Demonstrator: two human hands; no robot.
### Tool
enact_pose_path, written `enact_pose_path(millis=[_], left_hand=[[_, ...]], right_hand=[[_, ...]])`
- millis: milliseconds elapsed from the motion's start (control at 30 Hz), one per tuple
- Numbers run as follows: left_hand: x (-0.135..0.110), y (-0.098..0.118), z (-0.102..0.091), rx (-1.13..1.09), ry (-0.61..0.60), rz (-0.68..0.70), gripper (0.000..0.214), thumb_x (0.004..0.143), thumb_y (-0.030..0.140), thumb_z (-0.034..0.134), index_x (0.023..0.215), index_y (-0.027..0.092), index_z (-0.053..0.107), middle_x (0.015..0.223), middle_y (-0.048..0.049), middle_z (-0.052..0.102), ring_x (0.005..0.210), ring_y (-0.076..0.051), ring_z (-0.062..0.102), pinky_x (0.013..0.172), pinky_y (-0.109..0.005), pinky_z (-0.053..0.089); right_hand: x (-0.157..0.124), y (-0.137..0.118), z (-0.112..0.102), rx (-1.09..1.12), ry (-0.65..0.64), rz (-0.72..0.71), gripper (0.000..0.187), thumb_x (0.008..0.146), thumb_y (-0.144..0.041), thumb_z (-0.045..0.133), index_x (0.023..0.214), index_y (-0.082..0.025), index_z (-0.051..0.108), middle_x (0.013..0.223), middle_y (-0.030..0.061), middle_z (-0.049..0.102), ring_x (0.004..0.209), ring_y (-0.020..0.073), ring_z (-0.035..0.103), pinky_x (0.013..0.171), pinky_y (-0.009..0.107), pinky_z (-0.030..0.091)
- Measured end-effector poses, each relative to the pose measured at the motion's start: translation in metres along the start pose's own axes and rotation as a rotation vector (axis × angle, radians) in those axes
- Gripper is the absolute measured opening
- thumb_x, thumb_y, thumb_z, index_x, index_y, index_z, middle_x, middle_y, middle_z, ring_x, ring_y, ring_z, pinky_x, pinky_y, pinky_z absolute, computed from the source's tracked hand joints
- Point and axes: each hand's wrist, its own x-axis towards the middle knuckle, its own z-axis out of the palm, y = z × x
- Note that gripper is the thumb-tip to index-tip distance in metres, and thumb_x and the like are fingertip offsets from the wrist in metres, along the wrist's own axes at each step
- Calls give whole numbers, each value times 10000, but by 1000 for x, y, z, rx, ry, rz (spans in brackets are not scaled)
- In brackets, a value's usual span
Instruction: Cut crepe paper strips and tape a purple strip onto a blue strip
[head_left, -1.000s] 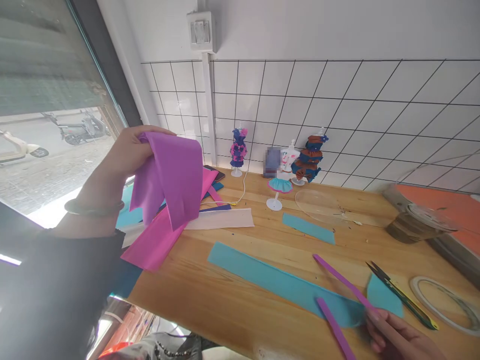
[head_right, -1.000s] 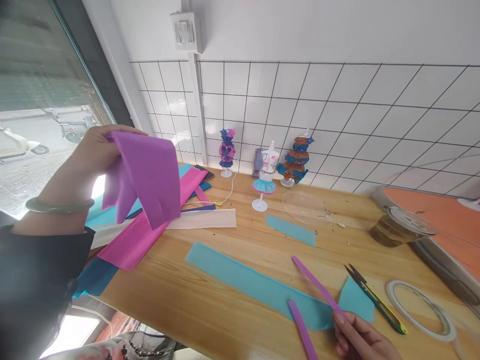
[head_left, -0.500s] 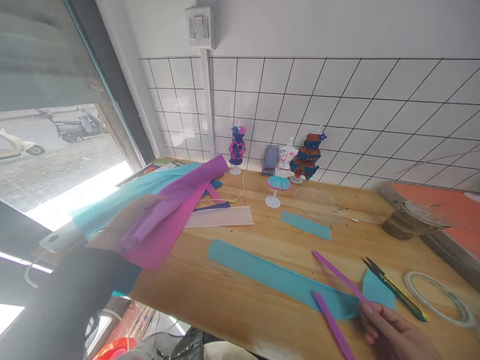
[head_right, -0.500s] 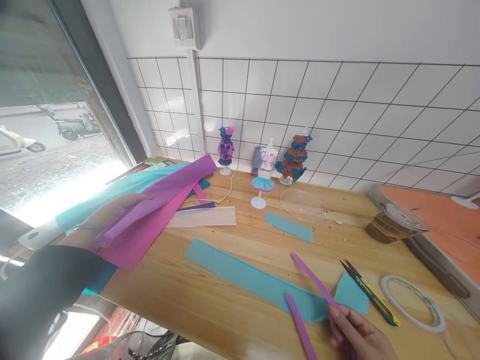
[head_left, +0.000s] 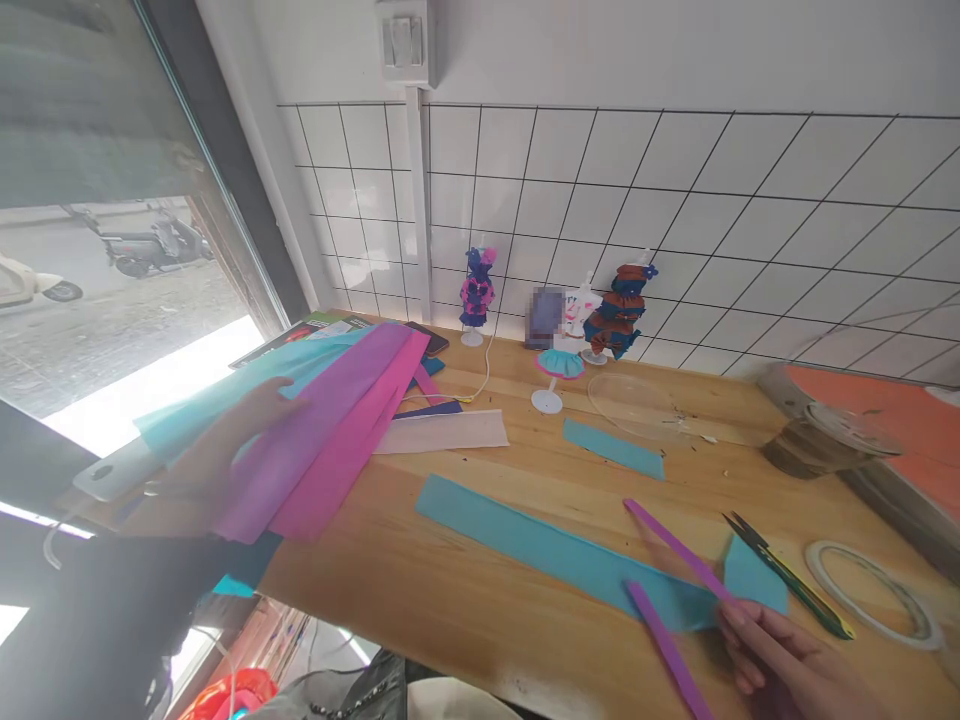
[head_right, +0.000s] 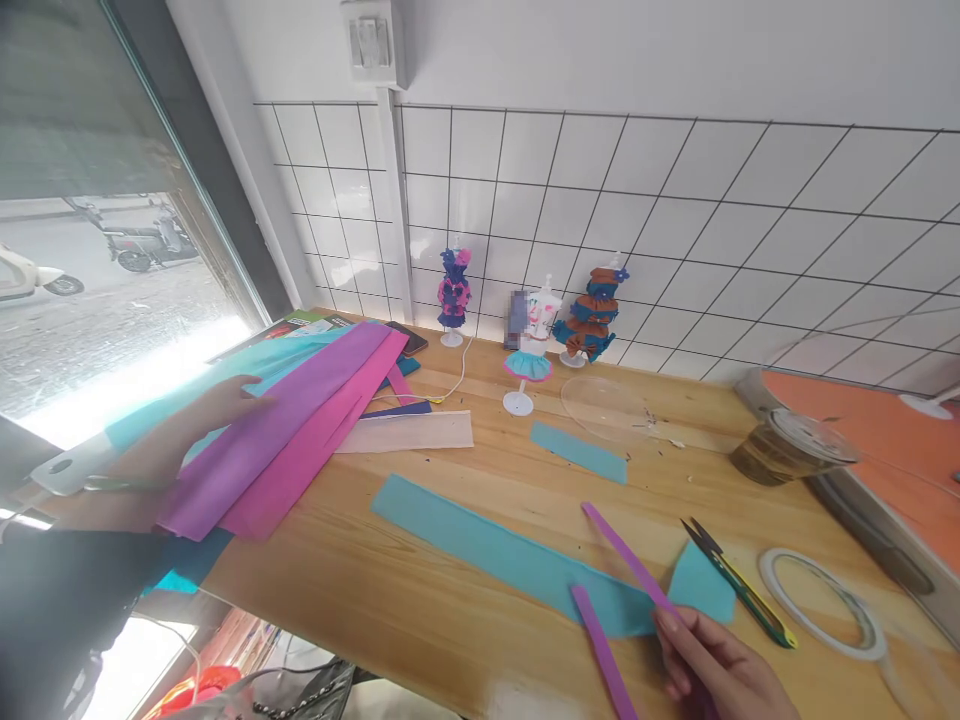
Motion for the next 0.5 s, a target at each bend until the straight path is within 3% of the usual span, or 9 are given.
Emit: enact_pose_path(millis=[100, 167, 333, 433, 500], left_hand=[[-12, 21, 11, 166, 256, 288, 568, 803, 468, 463, 1232, 100, 411, 1237, -134, 487, 1105, -309, 442, 917, -476, 338], [-26, 43, 28, 121, 266, 471, 473, 829, 470, 413, 1169, 148, 484, 1192, -96, 525, 1080, -266, 471, 924, -409, 347], [-63, 92, 91, 108, -158, 949, 419, 819, 502, 419, 1107, 227, 546, 1088, -62, 562, 1042, -235, 473, 880, -344, 363], [-75, 107, 117, 110, -350, 1039, 397, 765, 500, 503, 1053, 233, 563, 1033, -62, 551, 964, -223, 492, 802, -317, 393], [-78, 113, 125, 114, -410, 992, 350, 748, 490, 519, 971, 225, 570, 985, -58, 549, 901, -217, 503, 739, -306, 404]], right_hand=[[-4, -11, 0, 15, -1, 7, 354, 728, -541, 537, 607, -208, 532, 475, -43, 407, 424, 92, 359, 439, 216, 357], [-7, -22, -1, -22, 21, 7, 335, 707, -550, 549, 651, -219, 562, 478, -40, 416, 400, 94, 344, 393, 219, 329], [-17, -44, -4, -208, 39, -105, 304, 691, -529, 562, 701, -226, 588, 631, 0, 556, 546, 138, 477, 476, 230, 398], [-19, -46, -1, -397, 8, -175, 281, 721, -490, 536, 695, -214, 574, 658, -1, 565, 619, 155, 505, 558, 243, 418], [-17, -43, 0, -495, -32, -215, 253, 760, -445, 485, 713, -210, 567, 678, -1, 579, 642, 160, 521, 581, 247, 421]])
